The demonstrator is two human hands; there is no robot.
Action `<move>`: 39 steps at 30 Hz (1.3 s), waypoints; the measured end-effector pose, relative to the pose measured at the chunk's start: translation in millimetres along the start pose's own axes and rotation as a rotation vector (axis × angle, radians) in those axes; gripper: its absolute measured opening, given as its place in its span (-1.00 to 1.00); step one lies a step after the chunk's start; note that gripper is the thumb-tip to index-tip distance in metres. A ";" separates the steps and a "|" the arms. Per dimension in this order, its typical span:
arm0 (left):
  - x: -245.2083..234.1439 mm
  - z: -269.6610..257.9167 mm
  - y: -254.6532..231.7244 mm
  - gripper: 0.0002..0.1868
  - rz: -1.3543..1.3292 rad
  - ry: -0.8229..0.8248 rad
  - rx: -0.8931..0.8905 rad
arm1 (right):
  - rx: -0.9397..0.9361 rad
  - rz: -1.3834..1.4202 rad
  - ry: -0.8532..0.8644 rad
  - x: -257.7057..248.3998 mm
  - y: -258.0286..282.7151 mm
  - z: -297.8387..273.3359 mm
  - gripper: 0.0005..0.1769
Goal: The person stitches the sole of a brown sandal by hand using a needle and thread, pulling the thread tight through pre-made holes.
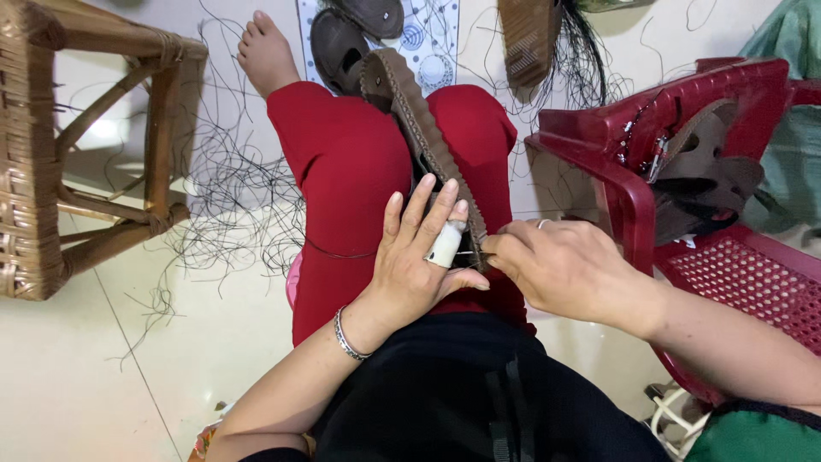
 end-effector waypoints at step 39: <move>-10.0 -20.3 9.1 -0.58 -0.490 0.206 -0.442 | -0.093 0.077 -0.108 -18.1 -6.7 -25.7 -0.48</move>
Point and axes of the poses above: each hand's wrist, its own z-axis towards the middle knuckle, its own x-axis out of the palm, y = z × x, the point moved 1 cm from there along z, towards the middle knuckle, and after that the axes turned 13 degrees about z, right-handed, at the moved point
